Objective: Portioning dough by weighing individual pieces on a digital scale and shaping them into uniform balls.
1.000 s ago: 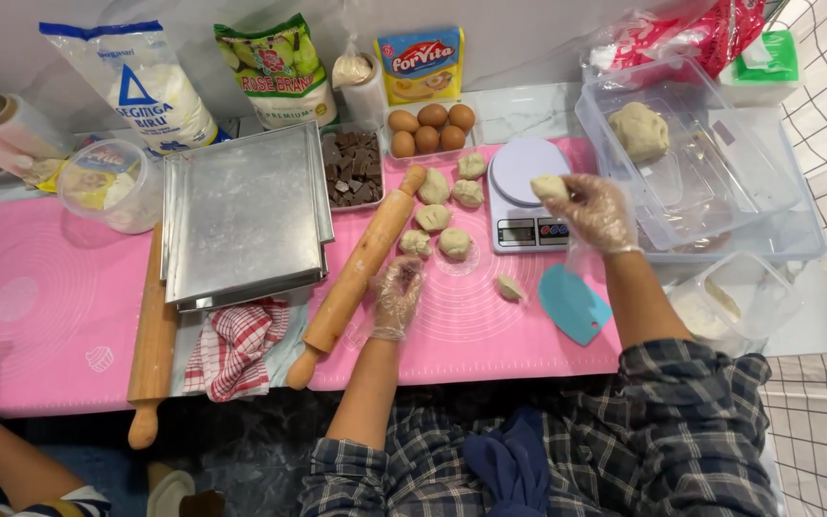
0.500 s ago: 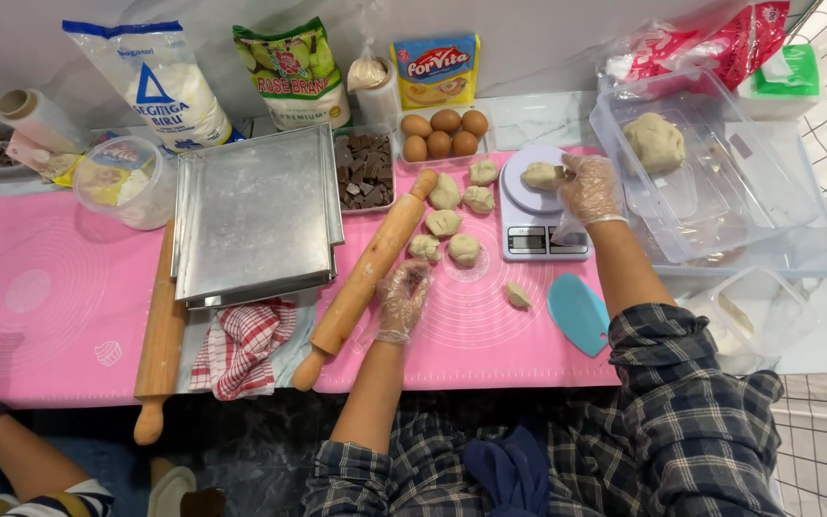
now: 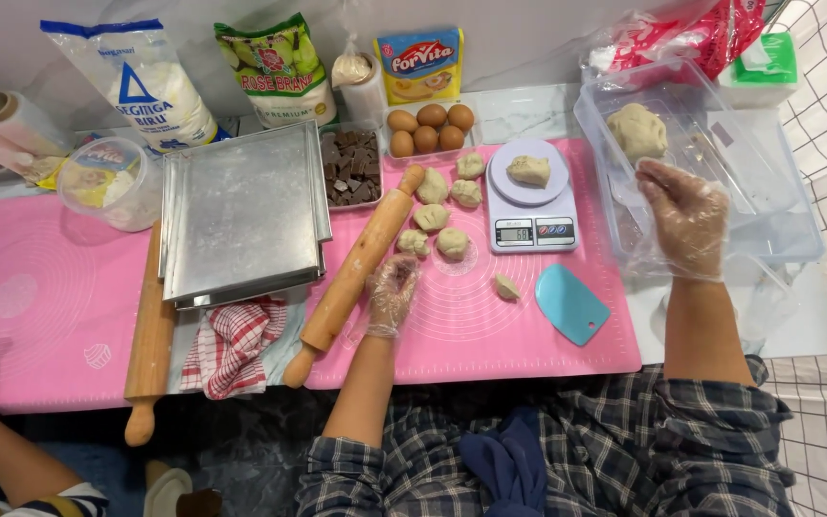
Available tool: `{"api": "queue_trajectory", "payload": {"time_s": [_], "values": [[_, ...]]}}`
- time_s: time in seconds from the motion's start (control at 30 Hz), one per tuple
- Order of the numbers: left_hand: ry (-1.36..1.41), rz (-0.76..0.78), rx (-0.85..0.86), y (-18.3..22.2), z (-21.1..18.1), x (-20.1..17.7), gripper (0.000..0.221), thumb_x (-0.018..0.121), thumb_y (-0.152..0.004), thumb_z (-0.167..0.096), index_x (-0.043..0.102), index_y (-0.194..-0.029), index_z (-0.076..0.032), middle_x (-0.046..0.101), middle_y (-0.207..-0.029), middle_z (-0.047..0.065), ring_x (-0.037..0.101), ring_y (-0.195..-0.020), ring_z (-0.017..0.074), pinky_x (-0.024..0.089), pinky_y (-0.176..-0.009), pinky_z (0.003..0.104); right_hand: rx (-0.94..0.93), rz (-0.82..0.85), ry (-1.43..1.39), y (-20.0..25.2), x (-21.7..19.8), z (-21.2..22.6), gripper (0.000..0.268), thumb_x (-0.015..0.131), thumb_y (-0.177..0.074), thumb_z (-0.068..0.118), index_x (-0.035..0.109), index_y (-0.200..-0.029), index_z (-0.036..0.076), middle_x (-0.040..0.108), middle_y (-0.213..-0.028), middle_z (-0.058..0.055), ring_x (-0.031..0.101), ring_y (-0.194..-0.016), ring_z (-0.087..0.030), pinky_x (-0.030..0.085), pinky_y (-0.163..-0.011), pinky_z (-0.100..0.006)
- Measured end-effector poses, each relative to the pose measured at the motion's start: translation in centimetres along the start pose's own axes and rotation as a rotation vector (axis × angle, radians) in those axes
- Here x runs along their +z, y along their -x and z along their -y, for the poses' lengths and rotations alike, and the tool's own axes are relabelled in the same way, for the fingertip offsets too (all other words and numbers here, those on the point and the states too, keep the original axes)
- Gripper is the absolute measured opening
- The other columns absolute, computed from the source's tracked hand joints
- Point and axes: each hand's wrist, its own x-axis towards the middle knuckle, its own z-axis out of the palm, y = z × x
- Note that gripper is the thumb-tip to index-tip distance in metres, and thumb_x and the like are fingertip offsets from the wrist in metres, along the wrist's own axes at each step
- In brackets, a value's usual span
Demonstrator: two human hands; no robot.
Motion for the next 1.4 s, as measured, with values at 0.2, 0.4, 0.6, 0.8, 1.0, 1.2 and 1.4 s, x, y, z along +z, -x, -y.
{"api": "queue_trajectory", "payload": {"time_s": [0.2,0.4,0.6,0.8,1.0,1.2,1.4], "values": [[-1.648,-0.468,0.529,1.0,-5.9,-7.3,0.031,0.064,-0.075,0.018,0.073,-0.094,-0.004,0.070,-0.098,0.007,0.065,-0.102,0.0200,0.058,-0.093,0.033,0.226,-0.159,-0.290,1.3,-1.7,-1.3,0.019,0.064,-0.104,-0.008,0.066,-0.123,-0.006,0.068,-0.121,-0.020,0.069,-0.113,-0.025,0.060,-0.106,-0.031],[-1.584,-0.513,0.545,0.6,-5.9,-7.3,0.030,0.066,-0.074,0.022,0.074,-0.090,-0.002,0.073,-0.098,0.008,0.068,-0.103,0.0216,0.060,-0.096,0.032,0.216,-0.138,-0.328,1.2,-0.2,-1.0,0.019,0.065,-0.103,-0.008,0.066,-0.122,-0.004,0.069,-0.120,-0.018,0.069,-0.112,-0.024,0.060,-0.104,-0.030],[-2.193,-0.183,0.642,1.7,-4.3,-5.4,0.025,0.079,-0.085,0.003,0.073,-0.105,-0.010,0.076,-0.092,0.007,0.074,-0.085,0.0159,0.060,-0.082,0.032,0.136,0.089,0.011,-1.0,6.9,-4.3,0.036,0.081,-0.090,0.004,0.073,-0.125,0.004,0.073,-0.112,-0.019,0.072,-0.100,-0.032,0.058,-0.079,-0.041],[-2.175,-0.165,0.644,1.3,-4.9,-5.3,0.023,0.080,-0.086,-0.001,0.073,-0.105,-0.011,0.075,-0.090,0.006,0.071,-0.080,0.0141,0.061,-0.076,0.031,-0.065,0.403,0.619,-6.3,12.2,-5.9,0.069,0.086,-0.080,0.026,0.065,-0.142,0.003,0.073,-0.122,-0.021,0.070,-0.113,-0.035,0.056,-0.099,-0.046],[-2.215,-0.164,0.651,1.7,-3.4,-4.1,0.022,0.083,-0.082,-0.002,0.076,-0.101,-0.012,0.078,-0.090,0.007,0.075,-0.079,0.0166,0.061,-0.073,0.030,0.001,0.521,0.809,-7.1,13.1,-3.8,0.055,0.076,-0.090,0.043,0.071,-0.136,0.014,0.078,-0.106,-0.015,0.075,-0.103,-0.031,0.059,-0.093,-0.040],[-2.170,-0.113,0.589,2.6,-1.4,-3.1,0.026,0.081,-0.088,-0.008,0.070,-0.111,-0.013,0.072,-0.103,0.005,0.068,-0.087,0.0131,0.058,-0.082,0.030,0.323,0.586,0.044,0.6,13.5,4.6,0.056,0.071,-0.089,0.036,0.064,-0.137,0.008,0.068,-0.098,-0.030,0.070,-0.083,-0.042,0.059,-0.071,-0.047],[-2.452,-0.203,0.431,4.0,1.9,-4.0,0.028,0.080,-0.088,-0.020,0.071,-0.114,-0.020,0.073,-0.107,0.005,0.073,-0.089,0.0205,0.060,-0.078,0.032,0.490,0.775,0.101,8.9,16.3,4.4,0.058,0.086,-0.078,0.039,0.069,-0.121,0.003,0.074,-0.082,-0.021,0.076,-0.069,-0.029,0.059,-0.052,-0.039]]}}
